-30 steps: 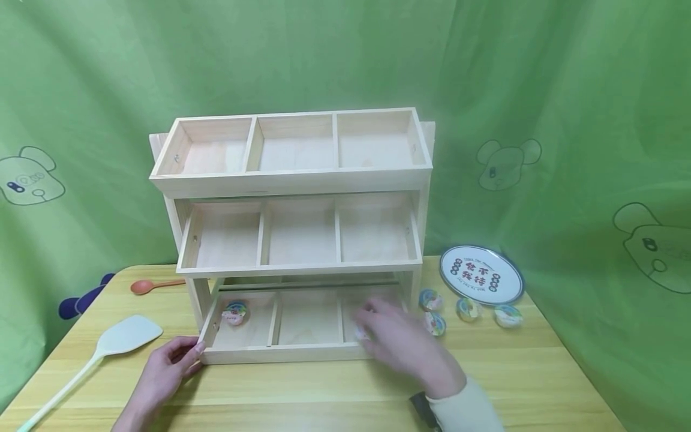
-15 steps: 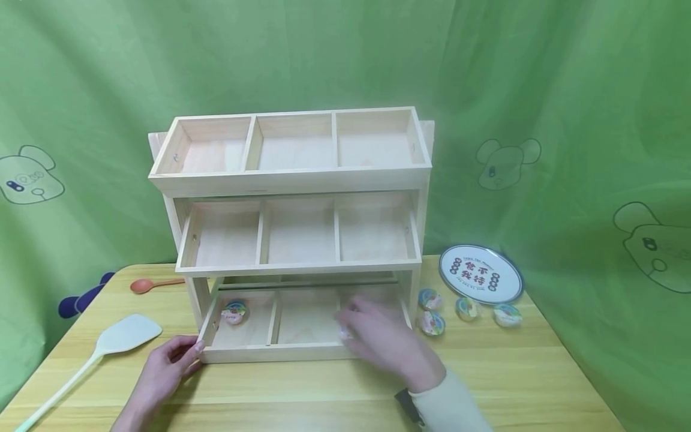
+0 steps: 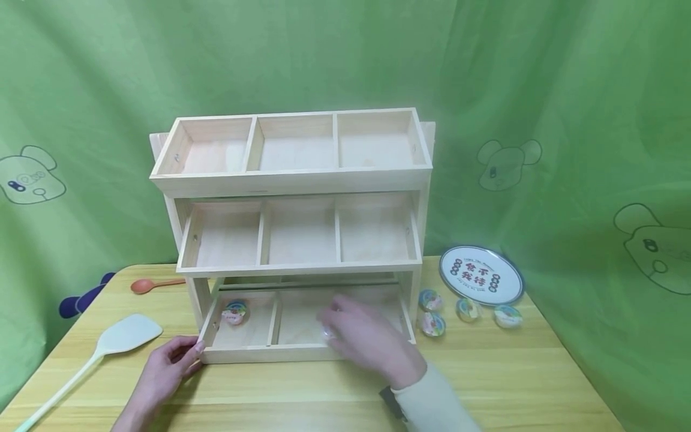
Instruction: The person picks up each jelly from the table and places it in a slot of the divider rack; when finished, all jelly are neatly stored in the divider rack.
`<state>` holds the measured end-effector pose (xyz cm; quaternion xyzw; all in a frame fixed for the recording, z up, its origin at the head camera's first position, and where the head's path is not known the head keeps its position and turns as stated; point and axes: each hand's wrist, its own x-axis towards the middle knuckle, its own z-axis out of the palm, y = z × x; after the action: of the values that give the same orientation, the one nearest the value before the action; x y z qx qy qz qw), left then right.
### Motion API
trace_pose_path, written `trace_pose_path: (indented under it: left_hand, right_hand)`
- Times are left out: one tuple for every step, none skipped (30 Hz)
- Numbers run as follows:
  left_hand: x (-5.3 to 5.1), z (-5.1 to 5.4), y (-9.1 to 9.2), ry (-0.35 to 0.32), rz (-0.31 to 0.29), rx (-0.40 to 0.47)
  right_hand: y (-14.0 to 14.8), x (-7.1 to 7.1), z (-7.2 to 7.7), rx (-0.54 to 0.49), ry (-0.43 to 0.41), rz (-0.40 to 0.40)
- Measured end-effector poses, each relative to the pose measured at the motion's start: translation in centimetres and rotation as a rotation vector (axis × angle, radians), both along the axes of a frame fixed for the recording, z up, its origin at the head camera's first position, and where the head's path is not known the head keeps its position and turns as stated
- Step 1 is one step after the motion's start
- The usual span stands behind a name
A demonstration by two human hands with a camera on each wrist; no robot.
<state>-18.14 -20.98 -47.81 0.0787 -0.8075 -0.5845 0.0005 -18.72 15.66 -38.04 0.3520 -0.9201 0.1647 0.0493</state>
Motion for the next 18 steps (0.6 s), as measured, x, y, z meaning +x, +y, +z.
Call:
trace_pose_path:
  left_hand:
    - [0.0, 0.0, 0.0, 0.003, -0.003, -0.001]
    - [0.0, 0.0, -0.1, 0.005, -0.003, -0.002]
    - [0.0, 0.0, -0.1, 0.009, -0.003, -0.008]
    - [0.0, 0.0, -0.1, 0.012, -0.002, -0.011]
    - [0.0, 0.0, -0.1, 0.015, -0.002, -0.012]
    - [0.0, 0.0, -0.1, 0.018, -0.002, -0.012]
    - [0.0, 0.0, -0.1, 0.019, -0.003, -0.008]
    - [0.0, 0.0, -0.1, 0.018, 0.000, -0.005]
    - [0.0, 0.0, -0.1, 0.017, 0.000, 0.000]
    - [0.0, 0.0, -0.1, 0.015, -0.001, 0.006]
    - [0.0, 0.0, -0.1, 0.014, 0.000, 0.009]
    - [0.0, 0.0, -0.1, 0.014, 0.000, 0.010]
    - [0.0, -0.1, -0.1, 0.014, 0.001, 0.013]
    - [0.0, -0.1, 0.0, 0.015, 0.002, 0.014]
    - [0.0, -0.1, 0.0, 0.015, 0.003, 0.013]
    - [0.0, -0.1, 0.0, 0.015, 0.003, 0.015]
    - [0.0, -0.1, 0.0, 0.015, 0.002, 0.017]
    - [0.0, -0.1, 0.0, 0.013, 0.002, 0.019]
  right_hand:
    - [-0.2, -0.1, 0.1, 0.007, 0.004, 0.003]
    - [-0.3, -0.2, 0.1, 0.010, 0.006, 0.007]
    - [-0.5, -0.3, 0.2, 0.015, 0.011, 0.010]
    - [-0.7, -0.3, 0.2, 0.018, 0.013, 0.014]
    - [-0.8, -0.4, 0.2, 0.018, 0.015, 0.018]
    - [-1.0, -0.6, 0.2, 0.018, 0.018, 0.023]
    - [-1.2, -0.7, 0.2, 0.018, 0.021, 0.028]
    - [-1.4, -0.8, 0.2, 0.017, 0.023, 0.034]
    - [-1.6, -0.9, 0.2, 0.019, 0.022, 0.038]
    - [-1.7, -1.0, 0.2, 0.017, 0.022, 0.043]
    - [-1.9, -1.0, 0.1, 0.016, 0.020, 0.047]
    - [-2.1, -1.1, 0.1, 0.015, 0.017, 0.051]
    - [-2.3, -1.2, 0.1, 0.012, 0.015, 0.056]
    - [-2.4, -1.2, 0.0, 0.010, 0.013, 0.061]
    - [-2.6, -1.3, 0.0, 0.007, 0.010, 0.066]
    - [-2.8, -1.3, 0.0, 0.005, 0.007, 0.070]
    - [-2.9, -1.4, 0.0, 0.003, 0.000, 0.073]
    - [-3.1, -1.4, 0.0, 0.002, -0.006, 0.074]
